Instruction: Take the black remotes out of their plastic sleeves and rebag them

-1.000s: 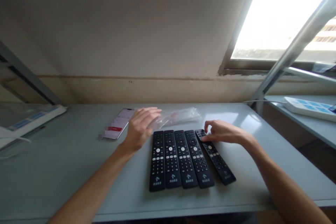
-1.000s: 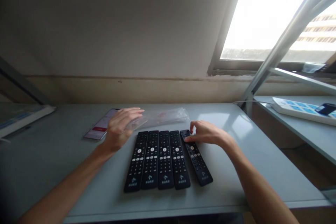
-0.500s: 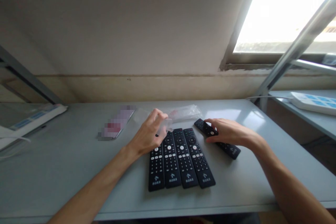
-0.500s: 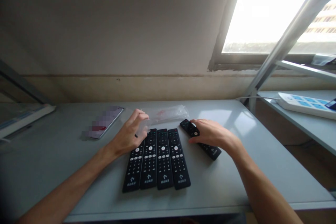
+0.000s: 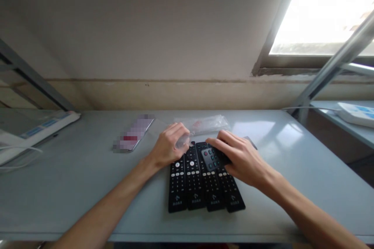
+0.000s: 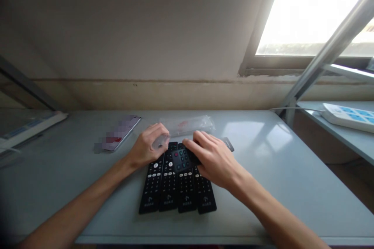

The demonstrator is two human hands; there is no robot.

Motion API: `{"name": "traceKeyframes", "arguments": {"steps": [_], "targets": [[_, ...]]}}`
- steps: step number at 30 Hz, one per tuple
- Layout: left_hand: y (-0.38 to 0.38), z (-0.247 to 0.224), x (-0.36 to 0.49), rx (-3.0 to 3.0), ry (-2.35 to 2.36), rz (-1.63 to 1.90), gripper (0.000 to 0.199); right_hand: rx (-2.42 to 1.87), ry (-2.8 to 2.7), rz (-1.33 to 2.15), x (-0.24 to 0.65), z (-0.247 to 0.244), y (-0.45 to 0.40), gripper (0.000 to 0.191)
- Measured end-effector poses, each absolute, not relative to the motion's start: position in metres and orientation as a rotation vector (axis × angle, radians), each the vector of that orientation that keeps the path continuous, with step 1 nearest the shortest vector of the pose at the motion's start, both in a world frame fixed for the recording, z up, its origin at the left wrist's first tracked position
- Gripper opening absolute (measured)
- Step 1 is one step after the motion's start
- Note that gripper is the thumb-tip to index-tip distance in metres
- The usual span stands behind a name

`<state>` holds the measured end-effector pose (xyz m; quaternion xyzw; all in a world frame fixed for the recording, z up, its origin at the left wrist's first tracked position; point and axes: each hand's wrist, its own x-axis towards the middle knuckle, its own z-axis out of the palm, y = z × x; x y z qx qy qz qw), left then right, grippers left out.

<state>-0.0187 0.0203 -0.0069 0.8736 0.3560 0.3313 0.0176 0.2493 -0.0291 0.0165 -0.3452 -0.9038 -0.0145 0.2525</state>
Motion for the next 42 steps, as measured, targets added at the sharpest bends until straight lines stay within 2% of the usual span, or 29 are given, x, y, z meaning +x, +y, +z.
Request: {"name": "traceKeyframes", "arguments": {"steps": [7, 12, 19, 26, 35, 42], "targets": [[0.017, -0.003, -0.01, 2.899, 1.134, 0.977, 0.013, -0.997, -2.483, -0.186, 0.237, 0.014, -0.033, 0.06], [0.011, 0.001, -0.003, 3.04, 1.089, 0.864, 0.01, -1.032, -2.475, -0.252, 0.236, 0.02, -0.033, 0.057], [0.007, -0.001, 0.003, 3.058, 1.079, 0.932, 0.012, -1.098, -2.517, -0.298, 0.235, 0.014, -0.032, 0.053], [0.0, -0.001, 0.01, 3.262, 1.148, 0.852, 0.014, -1.243, -2.465, -0.391, 0.231, 0.009, -0.029, 0.045], [-0.003, 0.008, 0.003, 3.182, 1.316, 1.02, 0.008, -1.287, -2.404, -0.451, 0.235, 0.009, -0.031, 0.052], [-0.003, 0.002, 0.005, 3.162, 1.285, 0.985, 0.011, -1.242, -2.371, -0.422, 0.234, 0.008, -0.034, 0.054]]}}
